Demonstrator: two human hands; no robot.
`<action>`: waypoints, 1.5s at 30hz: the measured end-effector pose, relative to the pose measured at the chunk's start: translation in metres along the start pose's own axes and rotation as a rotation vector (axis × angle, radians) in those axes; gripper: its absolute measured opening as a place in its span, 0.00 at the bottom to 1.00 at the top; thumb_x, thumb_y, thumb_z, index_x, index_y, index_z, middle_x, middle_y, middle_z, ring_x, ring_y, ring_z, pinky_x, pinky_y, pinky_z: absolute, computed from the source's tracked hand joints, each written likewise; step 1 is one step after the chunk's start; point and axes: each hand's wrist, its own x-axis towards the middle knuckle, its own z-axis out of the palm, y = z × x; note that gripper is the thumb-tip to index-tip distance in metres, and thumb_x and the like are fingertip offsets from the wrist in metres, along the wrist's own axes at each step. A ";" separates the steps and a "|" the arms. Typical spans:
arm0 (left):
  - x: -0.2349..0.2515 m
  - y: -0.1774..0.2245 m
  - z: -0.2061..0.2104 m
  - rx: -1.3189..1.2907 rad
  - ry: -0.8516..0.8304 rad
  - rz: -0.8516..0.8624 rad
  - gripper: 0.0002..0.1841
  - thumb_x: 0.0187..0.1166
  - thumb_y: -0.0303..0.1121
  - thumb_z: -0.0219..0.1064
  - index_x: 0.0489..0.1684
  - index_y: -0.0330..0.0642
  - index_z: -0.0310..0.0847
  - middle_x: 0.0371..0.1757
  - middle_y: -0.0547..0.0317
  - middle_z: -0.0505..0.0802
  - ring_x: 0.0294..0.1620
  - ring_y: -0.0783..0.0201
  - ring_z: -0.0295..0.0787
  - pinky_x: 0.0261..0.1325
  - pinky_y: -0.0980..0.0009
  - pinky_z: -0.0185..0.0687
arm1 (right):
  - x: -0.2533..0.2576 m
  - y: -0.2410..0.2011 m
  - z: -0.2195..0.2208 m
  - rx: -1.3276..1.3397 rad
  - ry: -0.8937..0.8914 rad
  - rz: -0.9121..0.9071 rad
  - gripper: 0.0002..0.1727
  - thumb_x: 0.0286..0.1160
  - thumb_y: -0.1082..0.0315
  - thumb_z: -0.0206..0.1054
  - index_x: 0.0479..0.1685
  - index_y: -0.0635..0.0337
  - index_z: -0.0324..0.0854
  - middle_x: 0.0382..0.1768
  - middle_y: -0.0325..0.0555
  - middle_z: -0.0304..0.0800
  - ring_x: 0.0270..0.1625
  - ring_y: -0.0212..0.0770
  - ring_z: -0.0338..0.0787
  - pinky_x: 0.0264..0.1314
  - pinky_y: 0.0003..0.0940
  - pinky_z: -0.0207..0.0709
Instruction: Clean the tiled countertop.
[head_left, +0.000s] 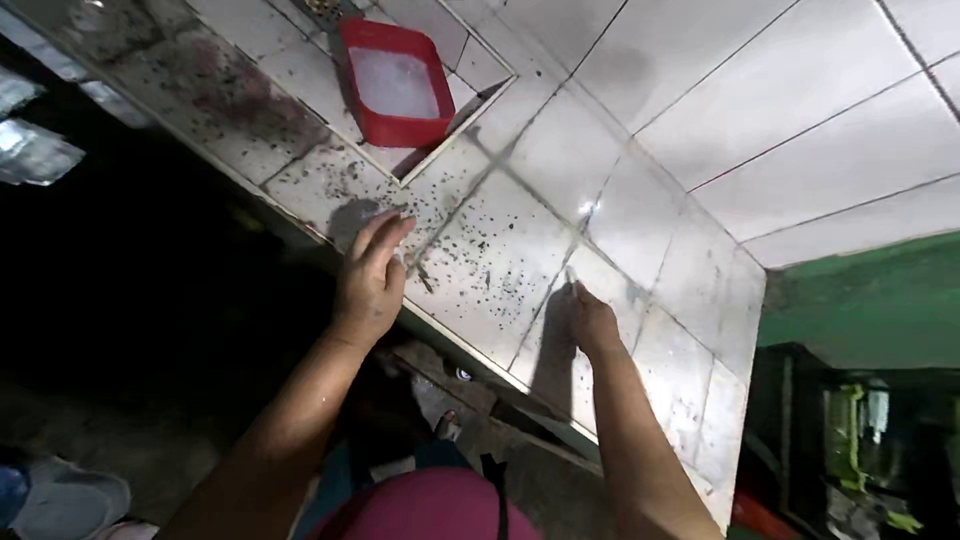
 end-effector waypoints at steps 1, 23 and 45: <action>0.010 -0.007 -0.002 0.025 -0.016 0.025 0.23 0.82 0.21 0.52 0.76 0.38 0.79 0.80 0.39 0.79 0.82 0.48 0.75 0.83 0.53 0.70 | -0.024 -0.011 0.008 -0.016 -0.006 -0.015 0.27 0.96 0.64 0.46 0.90 0.60 0.63 0.68 0.74 0.85 0.70 0.74 0.85 0.74 0.71 0.71; 0.030 -0.040 0.028 0.456 -0.095 0.158 0.23 0.81 0.25 0.55 0.71 0.54 0.85 0.76 0.51 0.86 0.72 0.45 0.84 0.72 0.45 0.70 | 0.004 -0.038 0.001 -0.171 -0.107 0.114 0.28 0.98 0.62 0.43 0.95 0.44 0.55 0.66 0.71 0.87 0.67 0.73 0.87 0.69 0.71 0.75; 0.031 -0.040 0.026 0.436 -0.170 0.104 0.23 0.81 0.26 0.55 0.71 0.56 0.85 0.78 0.53 0.84 0.77 0.47 0.80 0.79 0.45 0.64 | -0.081 -0.058 0.031 -0.232 -0.205 0.042 0.30 0.96 0.63 0.47 0.96 0.35 0.55 0.48 0.66 0.93 0.49 0.69 0.93 0.53 0.68 0.82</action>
